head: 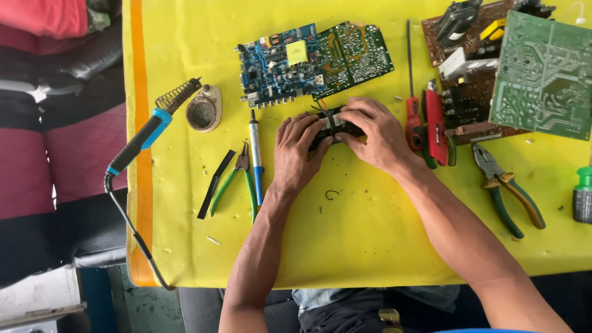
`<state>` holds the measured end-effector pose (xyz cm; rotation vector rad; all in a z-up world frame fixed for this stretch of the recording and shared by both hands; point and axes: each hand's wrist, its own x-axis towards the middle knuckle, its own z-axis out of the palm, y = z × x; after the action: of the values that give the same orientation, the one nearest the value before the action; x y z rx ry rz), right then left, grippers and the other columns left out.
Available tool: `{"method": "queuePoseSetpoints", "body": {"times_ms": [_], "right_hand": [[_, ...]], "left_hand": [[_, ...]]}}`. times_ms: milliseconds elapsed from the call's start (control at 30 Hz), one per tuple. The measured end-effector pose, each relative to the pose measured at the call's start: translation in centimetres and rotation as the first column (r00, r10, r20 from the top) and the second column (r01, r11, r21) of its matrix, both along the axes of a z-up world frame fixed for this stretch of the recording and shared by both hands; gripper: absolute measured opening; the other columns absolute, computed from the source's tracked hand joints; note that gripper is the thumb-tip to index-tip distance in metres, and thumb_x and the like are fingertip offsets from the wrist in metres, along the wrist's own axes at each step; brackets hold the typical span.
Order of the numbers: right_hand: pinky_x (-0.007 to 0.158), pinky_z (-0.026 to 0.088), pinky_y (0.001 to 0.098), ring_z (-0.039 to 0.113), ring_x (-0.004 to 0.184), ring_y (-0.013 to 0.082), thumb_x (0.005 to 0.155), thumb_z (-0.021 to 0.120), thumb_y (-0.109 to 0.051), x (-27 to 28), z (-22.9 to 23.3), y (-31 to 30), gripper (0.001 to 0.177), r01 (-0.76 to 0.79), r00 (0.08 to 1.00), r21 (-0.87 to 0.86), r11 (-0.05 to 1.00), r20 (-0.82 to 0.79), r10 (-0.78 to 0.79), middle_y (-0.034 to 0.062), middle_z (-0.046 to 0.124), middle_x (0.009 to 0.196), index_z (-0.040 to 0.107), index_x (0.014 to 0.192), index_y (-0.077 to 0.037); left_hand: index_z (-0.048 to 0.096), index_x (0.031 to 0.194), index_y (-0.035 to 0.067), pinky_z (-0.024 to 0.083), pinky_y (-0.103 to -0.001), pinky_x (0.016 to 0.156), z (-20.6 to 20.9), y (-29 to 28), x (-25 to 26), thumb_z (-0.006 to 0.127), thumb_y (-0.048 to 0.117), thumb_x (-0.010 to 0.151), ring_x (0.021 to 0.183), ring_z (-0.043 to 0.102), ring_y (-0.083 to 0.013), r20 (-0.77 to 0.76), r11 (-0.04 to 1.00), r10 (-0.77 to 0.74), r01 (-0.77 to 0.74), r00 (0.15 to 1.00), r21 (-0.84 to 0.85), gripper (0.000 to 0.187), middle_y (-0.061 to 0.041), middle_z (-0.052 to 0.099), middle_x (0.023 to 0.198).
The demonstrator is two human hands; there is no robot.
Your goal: The person works on a small circuit board placed on a yellow table, using their hands to manipulate components and wires. They use a red utility knife to scrape or cut a section of the board and handle a soldering iron and pliers during the process.
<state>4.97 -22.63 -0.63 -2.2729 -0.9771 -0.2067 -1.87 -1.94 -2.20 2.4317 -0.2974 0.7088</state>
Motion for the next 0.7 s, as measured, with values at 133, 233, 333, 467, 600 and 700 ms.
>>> {"method": "queuePoseSetpoints", "body": {"times_ms": [133,233,333,467,600,700], "right_hand": [[0.106,0.054,0.0541,0.061,0.129,0.0365,0.089,0.085,-0.025,0.0,0.4,-0.4,0.047,0.047,0.998,-0.024,0.999,0.044,-0.046,0.011,0.062,0.122,0.068,0.128,-0.007],[0.104,0.056,0.0543,0.063,0.123,0.0377,0.092,0.083,-0.022,-0.2,0.9,-0.5,0.036,0.056,0.998,-0.041,0.998,0.013,-0.056,0.0138,0.063,0.117,0.071,0.121,-0.005],[0.103,0.057,0.0529,0.063,0.126,0.0351,0.092,0.083,-0.026,-0.3,1.4,-1.0,0.033,0.078,0.996,-0.088,0.993,0.058,-0.073,0.01,0.062,0.118,0.072,0.117,-0.008],[0.103,0.056,0.053,0.061,0.128,0.0378,0.095,0.074,-0.017,-0.4,2.5,-1.5,0.026,0.036,0.999,-0.111,0.993,-0.024,-0.039,0.014,0.063,0.122,0.071,0.118,-0.004],[0.101,0.058,0.0514,0.063,0.127,0.0393,0.097,0.069,-0.006,-0.3,1.3,-2.1,0.019,0.023,0.997,-0.061,0.998,-0.07,-0.027,0.0153,0.065,0.123,0.072,0.114,-0.001],[0.094,0.061,0.0445,0.067,0.12,0.0322,0.095,0.066,-0.004,0.0,-1.9,-2.1,0.021,0.137,0.99,-0.044,0.99,0.053,-0.134,0.009,0.065,0.118,0.072,0.115,-0.007]], "left_hand": [[0.073,0.117,0.013,0.04,-0.05,0.113,0.4,-0.1,-0.1,0.078,0.037,0.094,0.123,0.065,-0.0317,-0.001,1.0,0.018,-0.018,1.0,0.002,0.034,-0.01,0.071,0.117],[0.072,0.118,0.013,0.04,-0.052,0.113,0.8,-0.2,-0.2,0.079,0.037,0.092,0.123,0.064,-0.0329,-0.014,0.999,0.042,-0.042,0.999,0.02,0.036,-0.01,0.07,0.117],[0.075,0.11,0.011,0.046,-0.05,0.109,0.5,-0.2,-0.1,0.081,0.035,0.091,0.117,0.067,-0.0336,0.043,0.998,0.048,-0.05,0.998,0.036,0.031,-0.011,0.07,0.111],[0.075,0.106,0.011,0.05,-0.048,0.103,-0.5,0.3,-0.1,0.081,0.036,0.091,0.116,0.067,-0.0329,0.03,0.998,0.057,-0.058,0.998,0.023,0.03,-0.009,0.069,0.111],[0.074,0.109,0.01,0.052,-0.048,0.099,1.1,0.3,-0.6,0.071,0.025,0.1,0.117,0.066,-0.0356,-0.015,0.999,0.05,-0.05,0.999,0.012,0.018,-0.01,0.066,0.11],[0.075,0.111,0.008,0.053,-0.051,0.1,1.2,0.3,-0.8,0.074,0.018,0.097,0.121,0.064,-0.0399,-0.081,0.998,0.023,-0.028,0.996,-0.057,0.018,-0.014,0.066,0.114]]}}
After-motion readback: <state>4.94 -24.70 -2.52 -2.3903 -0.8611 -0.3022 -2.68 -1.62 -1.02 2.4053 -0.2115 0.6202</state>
